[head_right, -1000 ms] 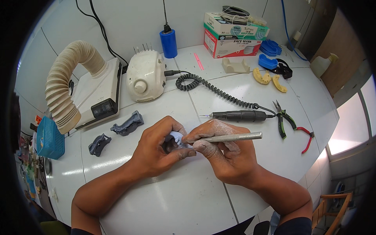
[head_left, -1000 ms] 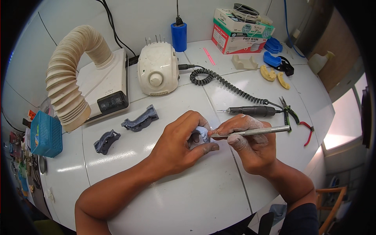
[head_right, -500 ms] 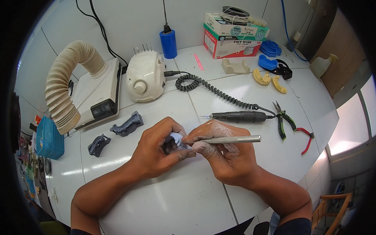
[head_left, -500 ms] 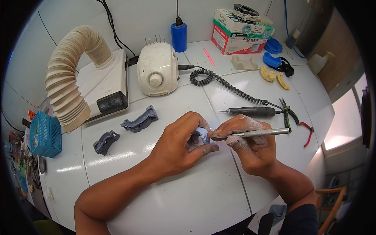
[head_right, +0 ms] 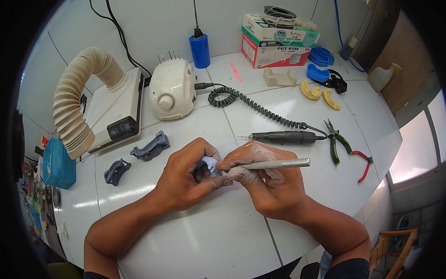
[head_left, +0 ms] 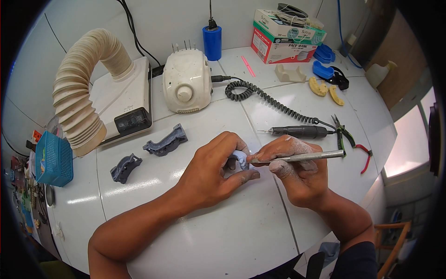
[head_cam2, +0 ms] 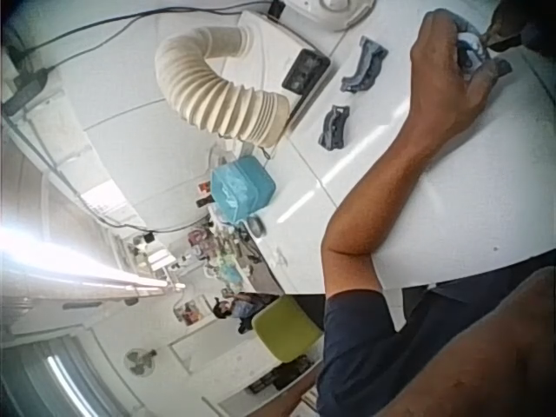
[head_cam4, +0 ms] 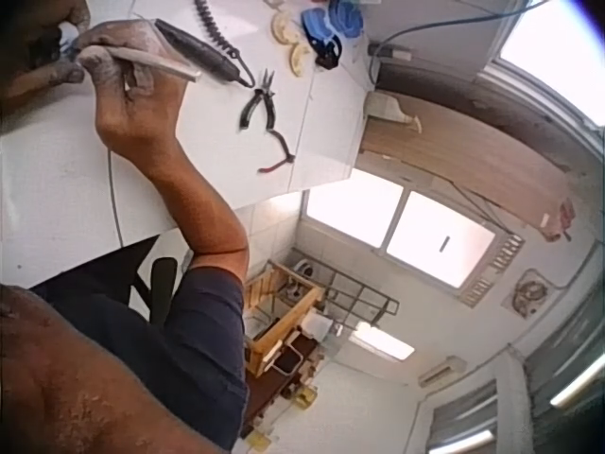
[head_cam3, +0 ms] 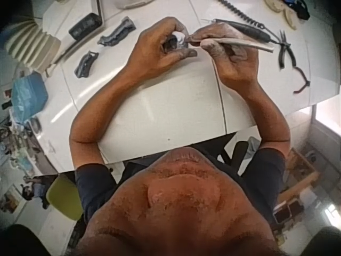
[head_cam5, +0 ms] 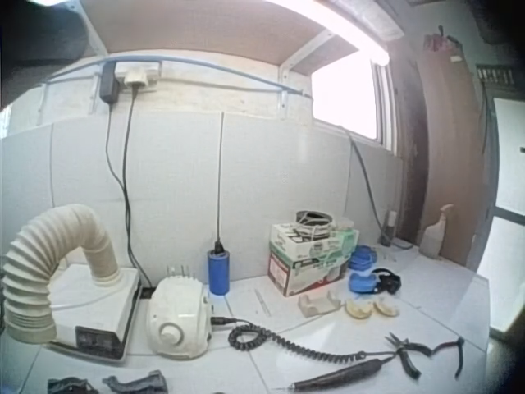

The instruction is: Carving and refining a plaster dental cast using a metal carving tool at a laboratory bench.

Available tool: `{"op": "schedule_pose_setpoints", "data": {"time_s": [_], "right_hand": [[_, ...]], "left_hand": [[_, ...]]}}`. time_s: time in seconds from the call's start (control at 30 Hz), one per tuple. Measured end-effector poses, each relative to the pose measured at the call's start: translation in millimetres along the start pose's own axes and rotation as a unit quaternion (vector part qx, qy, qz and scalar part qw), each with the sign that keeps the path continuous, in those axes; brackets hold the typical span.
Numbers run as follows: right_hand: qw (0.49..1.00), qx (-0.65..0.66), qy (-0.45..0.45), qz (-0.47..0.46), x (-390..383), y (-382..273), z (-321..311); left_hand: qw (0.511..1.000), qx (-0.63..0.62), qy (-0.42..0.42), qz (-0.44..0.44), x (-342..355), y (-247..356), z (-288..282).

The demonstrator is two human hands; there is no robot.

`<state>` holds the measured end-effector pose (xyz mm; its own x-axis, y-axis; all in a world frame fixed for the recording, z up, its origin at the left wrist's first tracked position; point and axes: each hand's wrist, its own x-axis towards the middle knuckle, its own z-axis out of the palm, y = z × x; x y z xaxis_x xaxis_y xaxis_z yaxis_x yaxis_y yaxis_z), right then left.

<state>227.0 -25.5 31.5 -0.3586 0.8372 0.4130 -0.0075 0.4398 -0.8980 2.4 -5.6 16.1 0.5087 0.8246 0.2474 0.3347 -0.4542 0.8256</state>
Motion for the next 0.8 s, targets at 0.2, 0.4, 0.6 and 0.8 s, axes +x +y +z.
{"op": "schedule_pose_setpoints", "data": {"time_s": [0.2,0.4,0.6,0.8], "right_hand": [[0.999,-0.032,-0.005,-0.011,0.4,1.1,-2.3],[1.0,-0.024,-0.004,-0.003,0.7,-0.7,-1.5],[1.0,-0.02,-0.001,-0.003,1.5,-0.4,-1.2],[0.999,-0.034,-0.003,-0.006,0.8,-0.2,-2.4]], "left_hand": [[1.0,0.0,0.021,0.014,0.8,-1.0,2.7],[1.0,0.004,0.002,-0.004,0.3,-0.9,0.9],[1.0,-0.004,0.004,-0.006,0.3,-1.3,1.2],[1.0,-0.007,-0.001,-0.013,0.6,-0.6,1.0]]}}
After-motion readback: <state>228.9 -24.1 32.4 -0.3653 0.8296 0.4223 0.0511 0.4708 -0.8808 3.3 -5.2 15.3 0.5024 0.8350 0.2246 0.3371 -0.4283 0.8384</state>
